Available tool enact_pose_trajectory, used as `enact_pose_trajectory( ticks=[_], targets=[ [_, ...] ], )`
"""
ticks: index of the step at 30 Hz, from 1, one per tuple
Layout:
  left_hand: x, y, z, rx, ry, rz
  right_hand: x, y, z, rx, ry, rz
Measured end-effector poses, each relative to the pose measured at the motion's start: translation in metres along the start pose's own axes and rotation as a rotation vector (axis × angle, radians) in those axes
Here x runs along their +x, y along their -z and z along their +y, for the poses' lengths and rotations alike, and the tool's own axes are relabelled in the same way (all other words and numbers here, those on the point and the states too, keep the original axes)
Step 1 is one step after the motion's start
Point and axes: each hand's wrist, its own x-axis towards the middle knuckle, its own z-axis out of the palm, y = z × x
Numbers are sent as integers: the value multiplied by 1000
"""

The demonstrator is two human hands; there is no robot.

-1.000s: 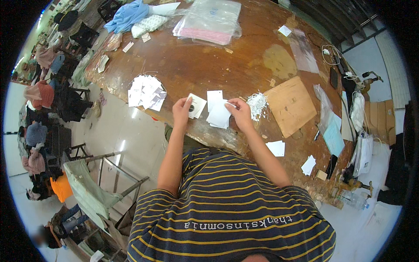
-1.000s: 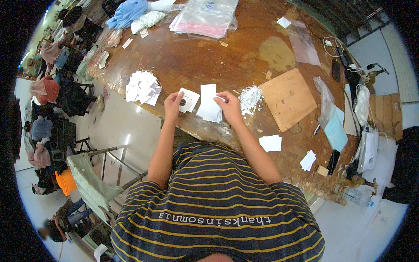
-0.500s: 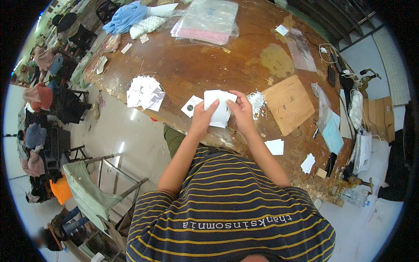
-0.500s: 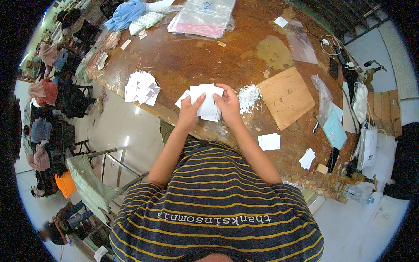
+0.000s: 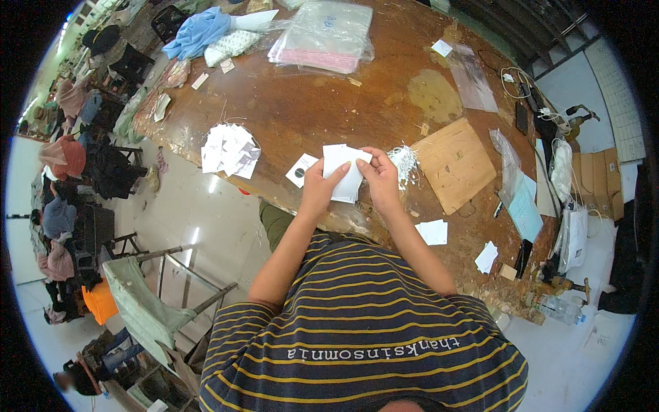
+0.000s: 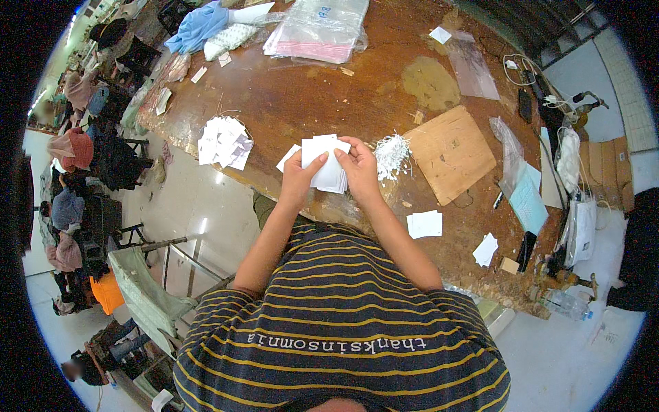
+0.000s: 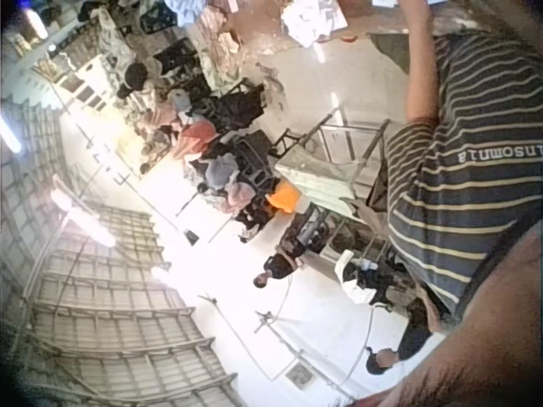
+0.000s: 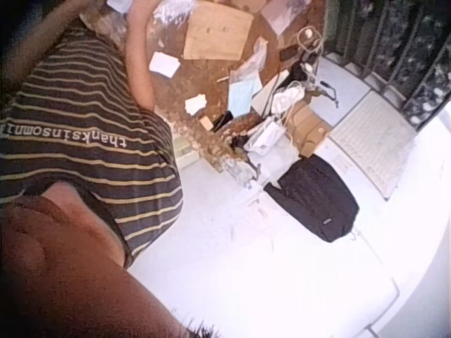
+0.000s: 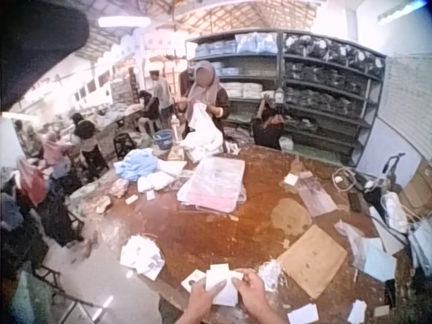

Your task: The person repeatedly picks up small white paper cards and bundles of white ties from a wooden table, inserts a tie into each card, and places the assembled units into a growing stack. The person works continuously at the table, handling items one at a time and occasionally adjusting the pile of assembled cards.

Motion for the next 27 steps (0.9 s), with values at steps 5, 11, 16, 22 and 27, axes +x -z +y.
enact_pose_trajectory(
  ticks=[5,11,16,22,27],
  targets=[
    [2,3,-9,-2,-14,-4,-1,1,12,10,12,16],
    [4,19,-18,58,11,58,29,67,52,-818,193,142],
    [1,35,-19,29,25,117,71,141,76,-1158,159,484],
    [1,41,-23,58,16,145,73,142,80,-1128,306,237],
    [-1,41,-25,8,13,113,71,141,79,-1080,175,330]
  ],
)
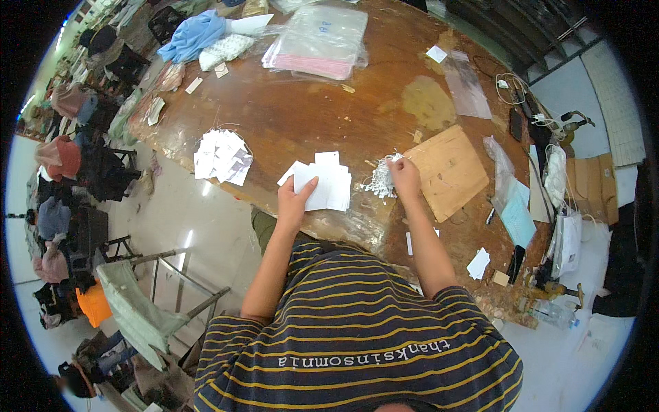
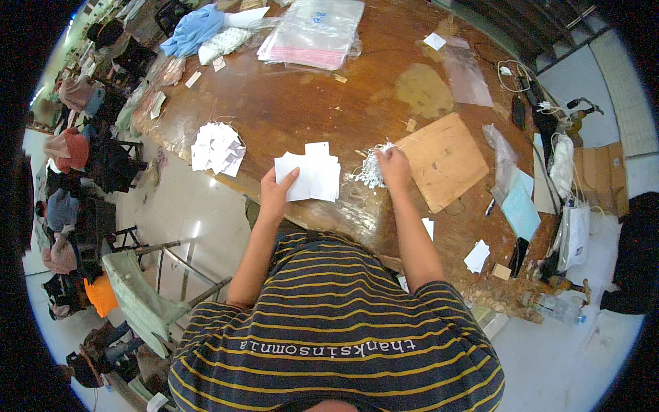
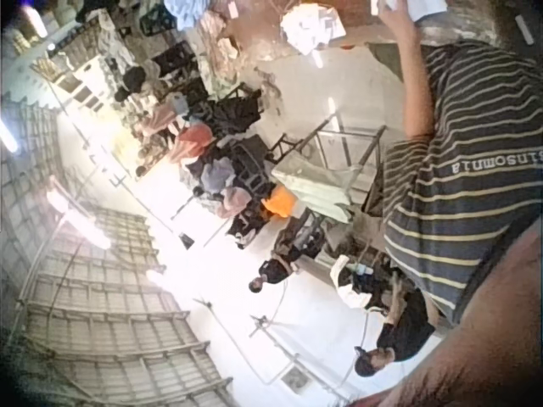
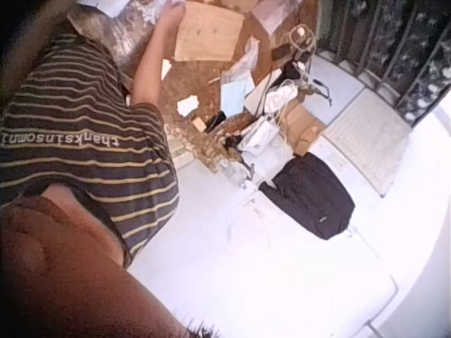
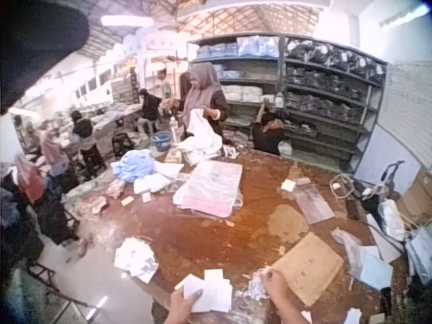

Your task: The person repeatedly picks up small white paper cards and bundles of white ties from a wooden table, inserts a tie into each card, and places the assembled units into a growing stack. The person works continuously at the table, handling items one at a time and occasionally adjusting the pile of assembled cards.

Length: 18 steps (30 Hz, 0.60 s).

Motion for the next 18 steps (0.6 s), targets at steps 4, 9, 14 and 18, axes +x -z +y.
enact_pose_trajectory(
  ticks=[4,9,14,18],
  targets=[
    [-2,-4,-1,38,29,-16,-3,1,1,13,15,88],
    [-4,-7,-3,21,14,-15,1,24,-3,223,-144,139],
    [-5,-11,-8,65,-15,-38,5,43,-5,316,-14,-106],
    [-6,-16,-15,35,-87,-88,2,52,-15,763,-3,58]
  ],
)
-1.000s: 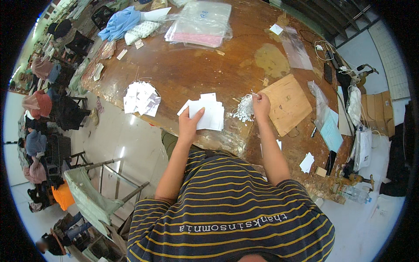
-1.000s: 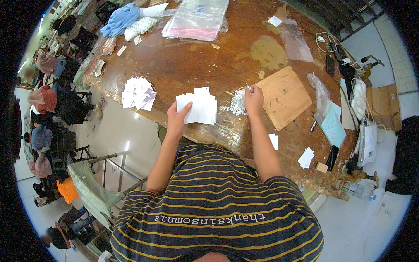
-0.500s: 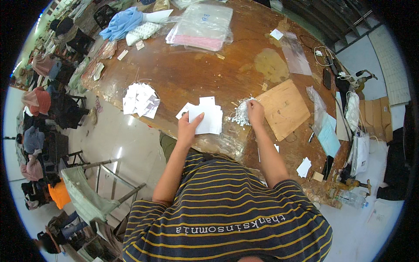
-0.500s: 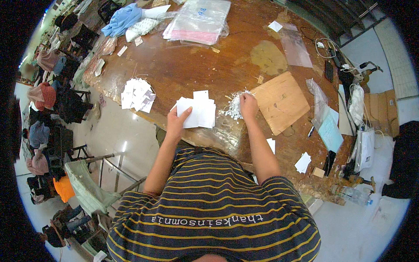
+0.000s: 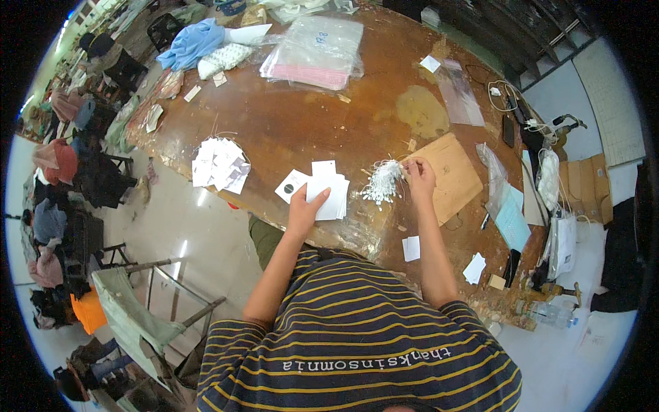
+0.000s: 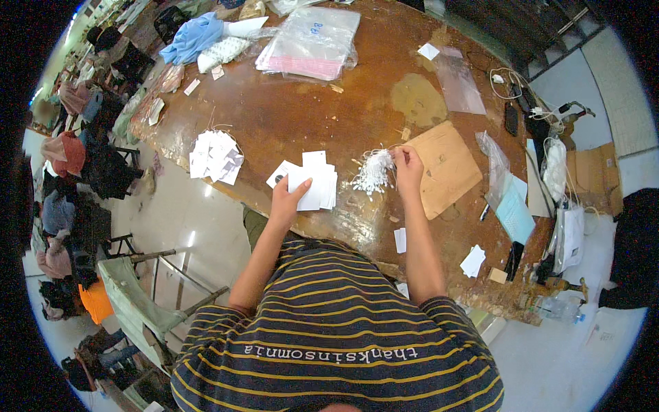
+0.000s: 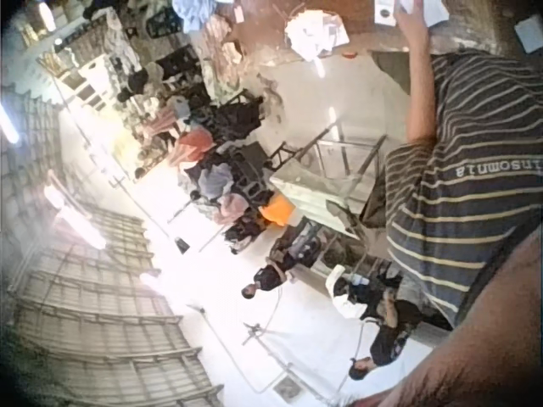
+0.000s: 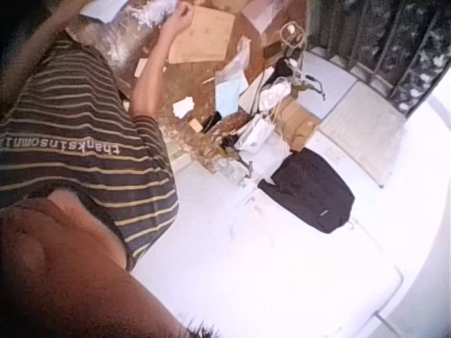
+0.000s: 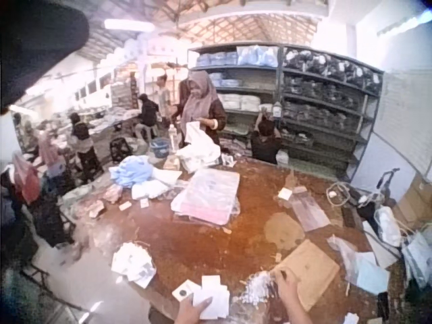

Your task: The person repeatedly picks up small white paper cards and bundles of white ties from a wooden table, inserts a tie into each card, and places the assembled units into a growing stack. The person works continuously at the table, handling items one at a time and occasionally adjusting the pile of assembled cards.

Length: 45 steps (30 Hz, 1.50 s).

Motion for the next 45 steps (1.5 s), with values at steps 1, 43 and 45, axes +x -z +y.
enact_pose_trajectory(
  ticks=[1,43,45],
  targets=[
    [0,0,-1,12,7,-12,2,-1,-6,-2,-12,-91],
    [-4,0,-11,76,91,-180,-99,72,-36,29,-808,13],
    [-3,-4,-6,82,135,-292,-107,43,-48,138,-695,85]
  ],
)
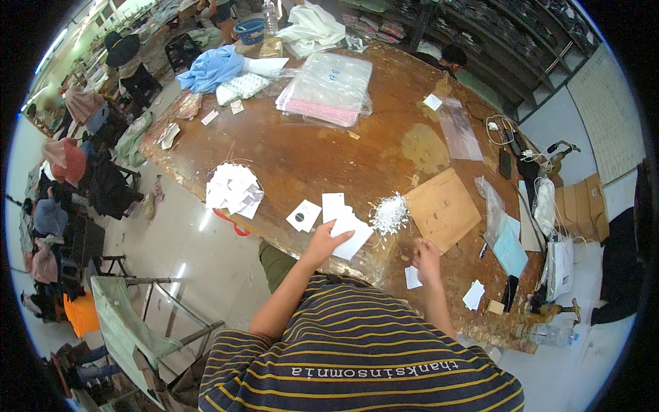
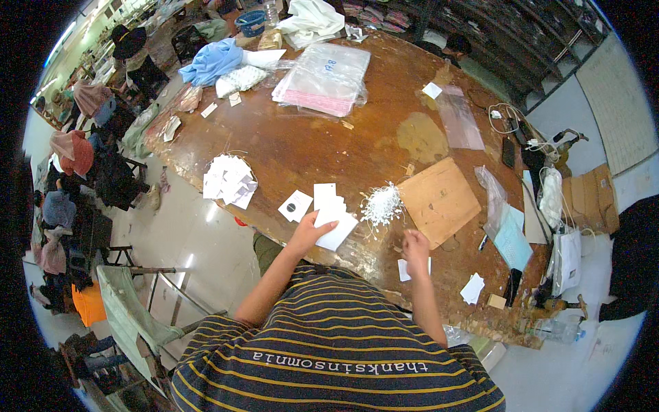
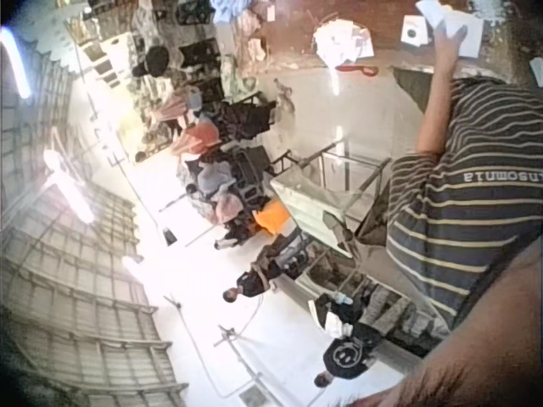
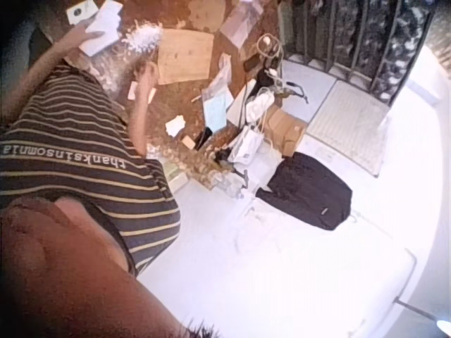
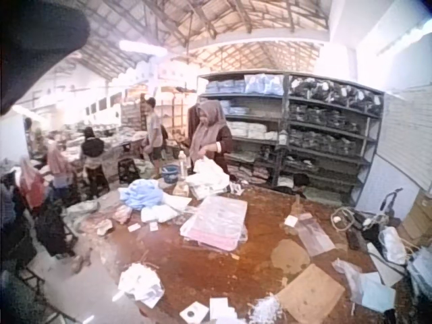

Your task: The person repeatedly picks up small white paper cards and bundles of white ties from a wooden table, inserts a tie into each card, and places the assembled units into a growing stack. The person works continuously at the table, handling items one at a time and occasionally adjusting the pile of assembled cards.

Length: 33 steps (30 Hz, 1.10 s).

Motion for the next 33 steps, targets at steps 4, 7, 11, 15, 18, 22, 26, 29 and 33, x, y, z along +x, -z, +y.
enact_pose_trajectory(
  ticks=[4,7,11,15,18,22,26,29,33],
  targets=[
    [0,-13,13,-9,61,-273,-15,-68,-8,-17,97,-328],
    [-3,-16,23,-118,73,-373,-22,-104,-21,-155,489,-292],
    [-6,-14,30,-138,24,-324,-28,-118,-39,250,59,-608],
    [-5,-11,31,-72,54,-345,-25,-123,-38,204,38,-639],
    [-8,-11,30,-27,68,-425,-11,-123,-40,235,-26,-577],
    [-10,-9,38,150,-105,-324,14,-115,-66,711,-22,-391],
    [7,2,65,25,-232,211,14,-111,-97,548,226,-331],
    [20,17,92,-129,-214,401,-6,-131,-100,32,343,-404],
    [15,8,111,-237,-328,361,-29,-167,-104,-233,618,-461]
  ],
)
